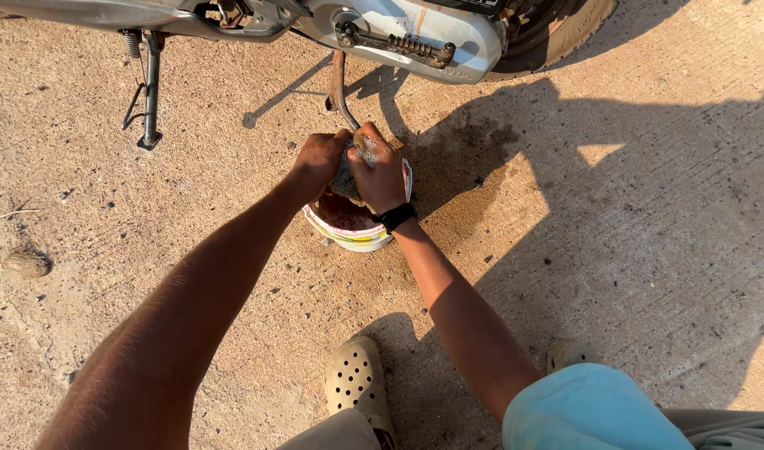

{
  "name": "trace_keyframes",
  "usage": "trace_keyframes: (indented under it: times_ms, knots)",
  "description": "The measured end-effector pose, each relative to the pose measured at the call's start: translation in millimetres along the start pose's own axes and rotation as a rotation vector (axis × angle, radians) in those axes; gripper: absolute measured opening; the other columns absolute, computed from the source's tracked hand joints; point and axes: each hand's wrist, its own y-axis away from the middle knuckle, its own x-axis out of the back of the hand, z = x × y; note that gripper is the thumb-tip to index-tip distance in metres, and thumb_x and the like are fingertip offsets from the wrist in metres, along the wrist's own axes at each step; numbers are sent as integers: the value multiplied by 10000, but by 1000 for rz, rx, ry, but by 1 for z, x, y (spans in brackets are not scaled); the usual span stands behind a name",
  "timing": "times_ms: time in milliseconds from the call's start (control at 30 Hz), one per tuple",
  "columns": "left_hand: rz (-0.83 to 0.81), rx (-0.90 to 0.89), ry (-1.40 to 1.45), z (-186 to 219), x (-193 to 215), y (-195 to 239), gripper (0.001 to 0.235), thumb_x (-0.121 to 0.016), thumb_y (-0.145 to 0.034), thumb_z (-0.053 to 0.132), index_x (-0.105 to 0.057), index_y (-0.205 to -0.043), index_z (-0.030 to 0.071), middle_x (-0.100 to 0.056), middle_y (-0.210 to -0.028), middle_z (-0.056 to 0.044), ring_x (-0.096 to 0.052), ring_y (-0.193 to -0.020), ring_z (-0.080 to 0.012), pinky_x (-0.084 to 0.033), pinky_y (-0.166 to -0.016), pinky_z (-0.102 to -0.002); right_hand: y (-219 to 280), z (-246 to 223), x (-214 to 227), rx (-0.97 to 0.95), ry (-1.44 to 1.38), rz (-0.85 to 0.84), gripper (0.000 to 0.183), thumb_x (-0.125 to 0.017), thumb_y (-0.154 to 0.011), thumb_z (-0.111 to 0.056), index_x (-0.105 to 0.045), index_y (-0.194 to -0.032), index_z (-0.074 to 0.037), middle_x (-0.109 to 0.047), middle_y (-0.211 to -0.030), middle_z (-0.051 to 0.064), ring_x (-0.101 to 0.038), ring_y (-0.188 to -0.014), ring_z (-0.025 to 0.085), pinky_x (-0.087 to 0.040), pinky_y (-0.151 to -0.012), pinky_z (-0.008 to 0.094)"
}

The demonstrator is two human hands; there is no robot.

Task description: The person cleans the rear section of a motorcycle using a cloth and soapy water from a bucket. They wipe the body panels, rear rack, and undercarriage, repeatedly dipping the cloth into the bucket to re-wet it.

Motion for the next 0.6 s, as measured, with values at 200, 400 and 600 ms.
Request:
trace_keyframes:
  times_ms: [200,400,600]
  knots:
    - [9,-472,-283,3,8,1,487,-396,-1068,391,-618,-1320,38,-736,-1018,-228,-755,-800,-288,-650,-715,-395,-12,-9,10,-235,190,-61,275,-621,-984,-301,-540,-1191,-139,-541,-580,15,-558,-524,154,-446,-521,381]
    - [-307,-283,24,24,47,-3,638,-663,-883,526,-681,-1298,41,-770,-1066,-138,-782,-942,-253,-624,-920,-403,-12,-17,52,-443,-440,-373,767,-527,-997,-598,-332,-1615,-187,-454,-1558,146,-498,-1380,197,-458,-1070,441]
    - [-444,-224,-101,75,50,13,626,-875,-789,495,-718,-1137,-1,-706,-999,-79,-664,-968,-231,-526,-909,-416,-23,4,86,-671,-946,-256,976,-668,-870,-561,-171,-1559,-81,-337,-1613,178,-360,-1489,338,-335,-1215,514]
